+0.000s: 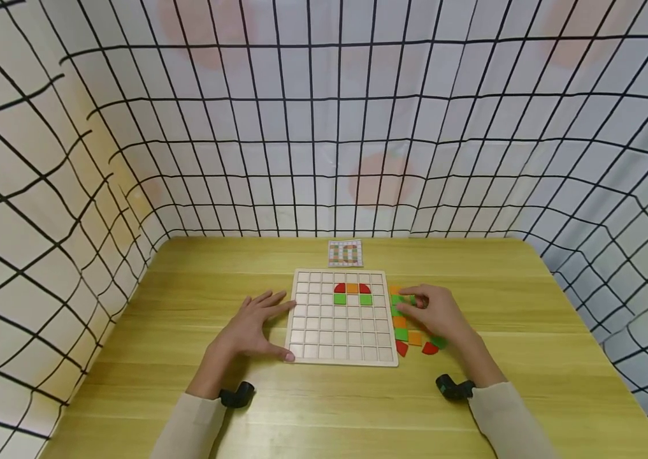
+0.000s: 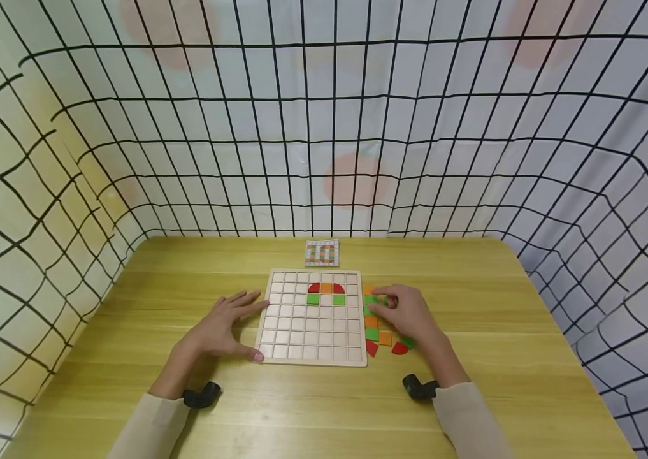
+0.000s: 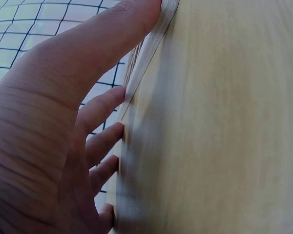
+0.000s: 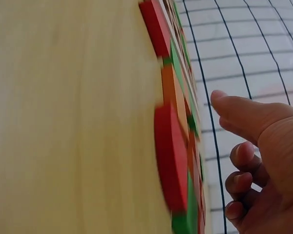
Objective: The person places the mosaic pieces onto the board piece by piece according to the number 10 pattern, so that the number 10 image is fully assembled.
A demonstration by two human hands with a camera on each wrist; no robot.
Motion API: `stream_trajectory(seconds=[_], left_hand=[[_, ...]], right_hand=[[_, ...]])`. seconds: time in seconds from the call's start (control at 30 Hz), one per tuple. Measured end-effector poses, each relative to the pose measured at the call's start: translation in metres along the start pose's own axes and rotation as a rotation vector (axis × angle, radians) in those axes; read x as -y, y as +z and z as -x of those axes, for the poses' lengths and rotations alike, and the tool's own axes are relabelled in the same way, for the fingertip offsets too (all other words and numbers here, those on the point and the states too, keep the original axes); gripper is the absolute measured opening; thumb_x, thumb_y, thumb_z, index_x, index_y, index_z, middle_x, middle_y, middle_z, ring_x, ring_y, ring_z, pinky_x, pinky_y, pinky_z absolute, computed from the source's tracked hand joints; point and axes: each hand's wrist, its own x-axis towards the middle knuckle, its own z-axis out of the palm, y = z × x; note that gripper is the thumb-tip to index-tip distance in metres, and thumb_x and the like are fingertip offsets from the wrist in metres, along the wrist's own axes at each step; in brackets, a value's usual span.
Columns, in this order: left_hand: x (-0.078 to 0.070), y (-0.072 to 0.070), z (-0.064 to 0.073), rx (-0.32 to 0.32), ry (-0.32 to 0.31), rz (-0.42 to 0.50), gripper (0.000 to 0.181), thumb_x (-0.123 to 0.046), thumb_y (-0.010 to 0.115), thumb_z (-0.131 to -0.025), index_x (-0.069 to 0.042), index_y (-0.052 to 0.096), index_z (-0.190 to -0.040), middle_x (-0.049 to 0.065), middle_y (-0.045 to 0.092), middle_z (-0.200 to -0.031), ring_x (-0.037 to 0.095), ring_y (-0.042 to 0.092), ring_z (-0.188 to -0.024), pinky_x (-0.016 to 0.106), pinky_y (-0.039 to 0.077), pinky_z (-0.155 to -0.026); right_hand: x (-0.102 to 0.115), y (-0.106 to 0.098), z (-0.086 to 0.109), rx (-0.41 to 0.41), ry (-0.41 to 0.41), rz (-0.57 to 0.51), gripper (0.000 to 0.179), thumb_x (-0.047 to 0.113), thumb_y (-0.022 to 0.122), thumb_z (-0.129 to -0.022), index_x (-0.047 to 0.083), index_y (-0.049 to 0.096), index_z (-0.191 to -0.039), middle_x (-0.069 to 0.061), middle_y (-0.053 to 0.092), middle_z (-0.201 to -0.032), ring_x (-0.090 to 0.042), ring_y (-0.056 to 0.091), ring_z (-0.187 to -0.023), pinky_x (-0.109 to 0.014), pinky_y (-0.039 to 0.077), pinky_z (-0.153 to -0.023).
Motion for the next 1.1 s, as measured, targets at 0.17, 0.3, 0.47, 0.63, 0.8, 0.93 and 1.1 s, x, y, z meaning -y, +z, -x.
stream_trajectory(seconds=[0.17,0.3,0.47,0.63,0.8,0.93,1.1], left_hand=[[0.001,0.0,0.0,0.002,-0.007,-0.003,0.114,-0.077,0.085,-0.059,-0.03,0.046,-0.156,0.007,0.032,-0.169,0.041,0.022,-0.158,0.074,0.01,-0.122],[0.002,0.0,0.0,0.0,-0.003,-0.006,0.114,-0.077,0.085,-0.06,-0.03,0.046,-0.156,0.007,0.032,-0.169,0.041,0.022,-0.158,0.075,0.01,-0.122],[0.001,-0.001,0.001,-0.003,-0.001,-0.001,0.113,-0.075,0.086,-0.06,-0.029,0.047,-0.156,0.008,0.032,-0.169,0.041,0.022,-0.157,0.075,0.01,-0.122],[0.0,-0.001,0.0,-0.004,-0.001,0.007,0.113,-0.074,0.086,-0.06,-0.028,0.048,-0.156,0.008,0.032,-0.169,0.041,0.022,-0.157,0.075,0.01,-0.122],[0.002,0.001,0.0,-0.007,0.01,-0.001,0.113,-0.074,0.086,-0.06,-0.028,0.048,-0.156,0.009,0.033,-0.168,0.042,0.024,-0.157,0.076,0.011,-0.121],[0.001,0.001,0.0,-0.001,0.006,0.002,0.113,-0.075,0.085,-0.06,-0.029,0.047,-0.156,0.008,0.032,-0.169,0.041,0.023,-0.157,0.075,0.01,-0.122],[0.0,0.001,0.0,0.0,0.007,0.004,0.113,-0.075,0.085,-0.06,-0.029,0.047,-0.156,0.008,0.032,-0.169,0.042,0.023,-0.157,0.076,0.01,-0.121]], right_hand=[[-0.017,-0.015,0.009,-0.016,0.041,0.027,0.041,0.043,0.077,-0.093,0.017,0.075,-0.124,0.002,0.041,-0.069,-0.014,0.037,-0.064,-0.03,0.036,-0.066],[-0.029,-0.025,0.017,-0.03,0.07,0.038,0.044,0.043,0.077,-0.093,0.015,0.074,-0.126,0.002,0.039,-0.068,-0.013,0.032,-0.062,-0.029,0.034,-0.064],[-0.043,-0.034,0.023,-0.044,0.081,0.075,0.044,0.042,0.075,-0.094,0.011,0.073,-0.126,0.001,0.041,-0.068,-0.012,0.033,-0.06,-0.028,0.034,-0.064],[-0.054,-0.04,0.027,-0.068,0.103,0.085,0.047,0.045,0.073,-0.095,0.009,0.073,-0.125,-0.002,0.045,-0.071,-0.015,0.04,-0.065,-0.028,0.036,-0.065],[-0.06,-0.043,0.029,-0.072,0.145,0.041,0.05,0.048,0.07,-0.096,0.008,0.072,-0.126,-0.004,0.047,-0.074,-0.016,0.042,-0.063,-0.027,0.037,-0.057],[-0.059,-0.042,0.029,-0.084,0.169,0.054,0.053,0.055,0.073,-0.092,0.009,0.074,-0.118,-0.004,0.049,-0.073,-0.017,0.043,-0.063,-0.028,0.037,-0.056],[-0.056,-0.042,0.03,-0.114,0.17,0.093,0.048,0.053,0.077,-0.089,0.008,0.077,-0.107,-0.003,0.049,-0.071,-0.017,0.043,-0.064,-0.027,0.036,-0.06]])
